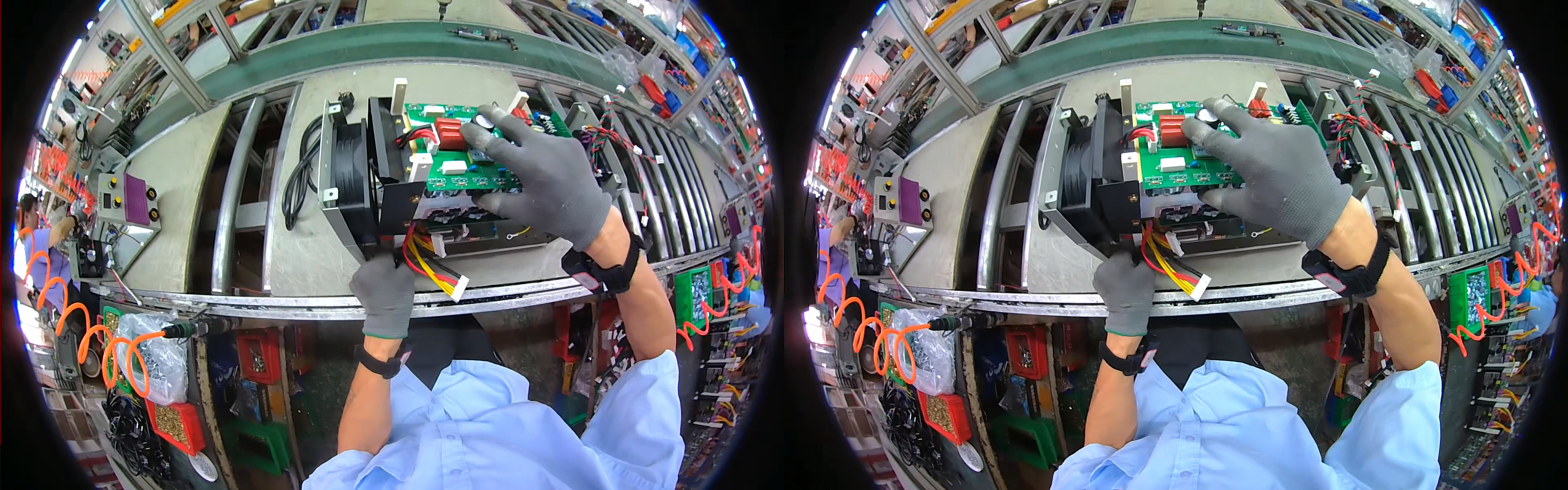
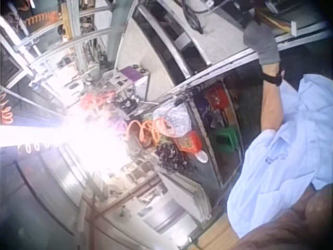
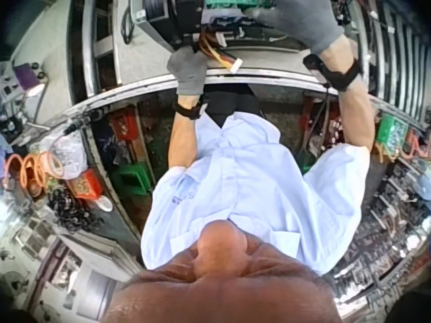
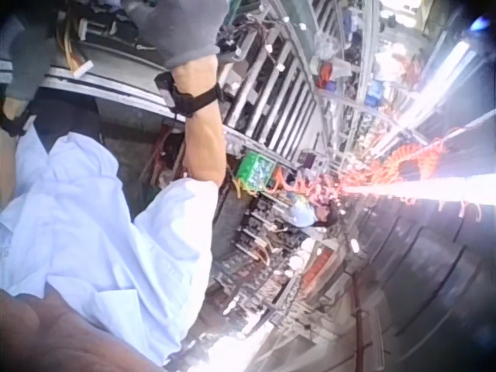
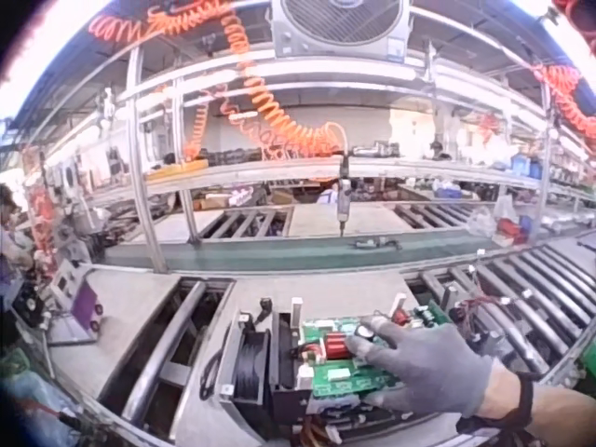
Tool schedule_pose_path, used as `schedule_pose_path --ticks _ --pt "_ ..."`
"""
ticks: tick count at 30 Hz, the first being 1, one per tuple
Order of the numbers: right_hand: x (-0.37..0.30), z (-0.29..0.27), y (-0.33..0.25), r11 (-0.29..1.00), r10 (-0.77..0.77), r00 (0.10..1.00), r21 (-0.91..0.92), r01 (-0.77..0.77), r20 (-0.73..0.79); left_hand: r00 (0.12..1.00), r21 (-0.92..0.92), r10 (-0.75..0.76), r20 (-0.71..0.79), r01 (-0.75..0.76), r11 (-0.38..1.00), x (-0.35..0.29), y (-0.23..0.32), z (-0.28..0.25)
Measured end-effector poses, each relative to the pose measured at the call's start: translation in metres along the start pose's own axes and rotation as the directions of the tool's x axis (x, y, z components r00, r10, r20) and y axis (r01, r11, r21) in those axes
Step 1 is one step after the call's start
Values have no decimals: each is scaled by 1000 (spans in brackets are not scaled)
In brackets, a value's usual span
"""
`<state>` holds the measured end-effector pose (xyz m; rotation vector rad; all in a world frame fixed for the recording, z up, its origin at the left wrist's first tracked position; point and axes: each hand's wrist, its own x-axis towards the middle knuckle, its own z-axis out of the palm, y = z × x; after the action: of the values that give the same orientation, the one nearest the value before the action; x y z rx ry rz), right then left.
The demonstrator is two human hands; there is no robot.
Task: Assemble internal components into an electronics chassis using a power screwdriver.
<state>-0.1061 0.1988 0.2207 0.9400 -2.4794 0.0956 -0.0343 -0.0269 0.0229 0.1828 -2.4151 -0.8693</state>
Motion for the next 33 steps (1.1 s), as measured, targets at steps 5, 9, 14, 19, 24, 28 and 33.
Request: schedule_pose_path --ticks 5,9,14,19,24,28,33 --pt "1 -1 -1 1000 23 999 -1 -23 27 1000 72 -25 14 24 997 0 3 -1" --pt "2 -2 -3 999 -31 999 21 32 -10 996 135 -46 73 35 990 -6 1 0" --pt "-6 -2 -14 999 -42 998 33 44 -48 991 122 -72 115 58 991 -9 -3 3" --pt "-1 1 -14 999 -46 999 2 46 -17 995 0 -91 52 91 996 -16 -1 5" --pt "-1 -1 -10 997 -72 997 6 72 10 997 -49 -27 78 31 998 -12 1 -3" --pt "0 0 -12 996 -85 996 0 85 9 956 143 -28 293 -15 990 0 12 -47" --pt "6 -1 -12 996 -81 996 -29 82 35 999 -418 -24 26 32 908 18 60 -98"
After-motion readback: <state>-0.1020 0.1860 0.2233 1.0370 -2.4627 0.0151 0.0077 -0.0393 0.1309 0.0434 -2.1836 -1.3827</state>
